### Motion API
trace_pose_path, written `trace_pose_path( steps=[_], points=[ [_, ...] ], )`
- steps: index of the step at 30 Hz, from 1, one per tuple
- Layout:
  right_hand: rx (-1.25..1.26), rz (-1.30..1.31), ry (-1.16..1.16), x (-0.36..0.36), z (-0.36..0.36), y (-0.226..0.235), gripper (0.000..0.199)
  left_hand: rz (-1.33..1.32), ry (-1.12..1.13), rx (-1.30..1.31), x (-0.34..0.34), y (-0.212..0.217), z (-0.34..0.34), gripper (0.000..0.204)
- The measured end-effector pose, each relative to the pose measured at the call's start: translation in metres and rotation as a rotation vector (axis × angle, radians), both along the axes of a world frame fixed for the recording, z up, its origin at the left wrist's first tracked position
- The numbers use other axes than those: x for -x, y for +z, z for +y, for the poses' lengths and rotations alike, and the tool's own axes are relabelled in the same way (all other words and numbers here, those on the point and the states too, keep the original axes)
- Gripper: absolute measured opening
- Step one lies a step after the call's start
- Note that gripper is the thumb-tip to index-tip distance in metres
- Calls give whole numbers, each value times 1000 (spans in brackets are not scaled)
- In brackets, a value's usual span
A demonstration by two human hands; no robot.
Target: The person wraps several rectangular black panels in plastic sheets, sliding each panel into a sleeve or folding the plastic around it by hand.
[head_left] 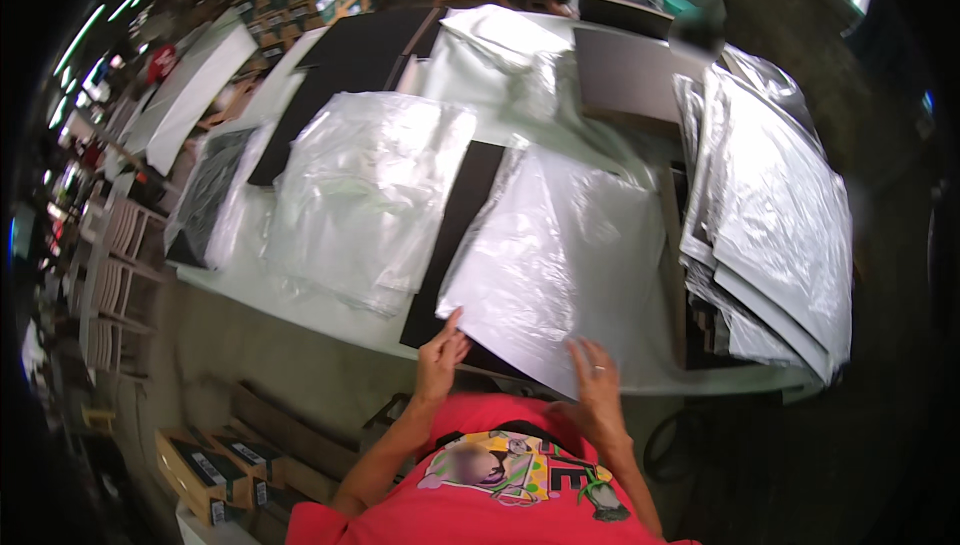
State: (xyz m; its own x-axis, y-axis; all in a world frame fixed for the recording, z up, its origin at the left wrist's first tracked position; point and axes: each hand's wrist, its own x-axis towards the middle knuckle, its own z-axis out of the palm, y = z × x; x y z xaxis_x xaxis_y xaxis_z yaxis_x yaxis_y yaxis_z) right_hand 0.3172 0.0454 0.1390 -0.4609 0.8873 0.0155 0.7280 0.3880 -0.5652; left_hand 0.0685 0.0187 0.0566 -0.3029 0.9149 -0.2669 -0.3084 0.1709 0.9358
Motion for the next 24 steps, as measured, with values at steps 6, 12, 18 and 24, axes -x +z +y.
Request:
trace_pose_path(
  steps=[6,12,18,24],
  points=[
    [-309,140,-21,32,57,-69,62,-103,-314,-332,-20,91,41,43],
    [-384,339,-808,-52,100,105,49,786,105,-218,111,40,128,70],
    [-700,1015,-1124,-171,145,132,42,871,380,-39,237,-2,300,103],
    [-765,971,-1590,-342,181,19,23,933,432,426,263,3,429,117]
  ],
)
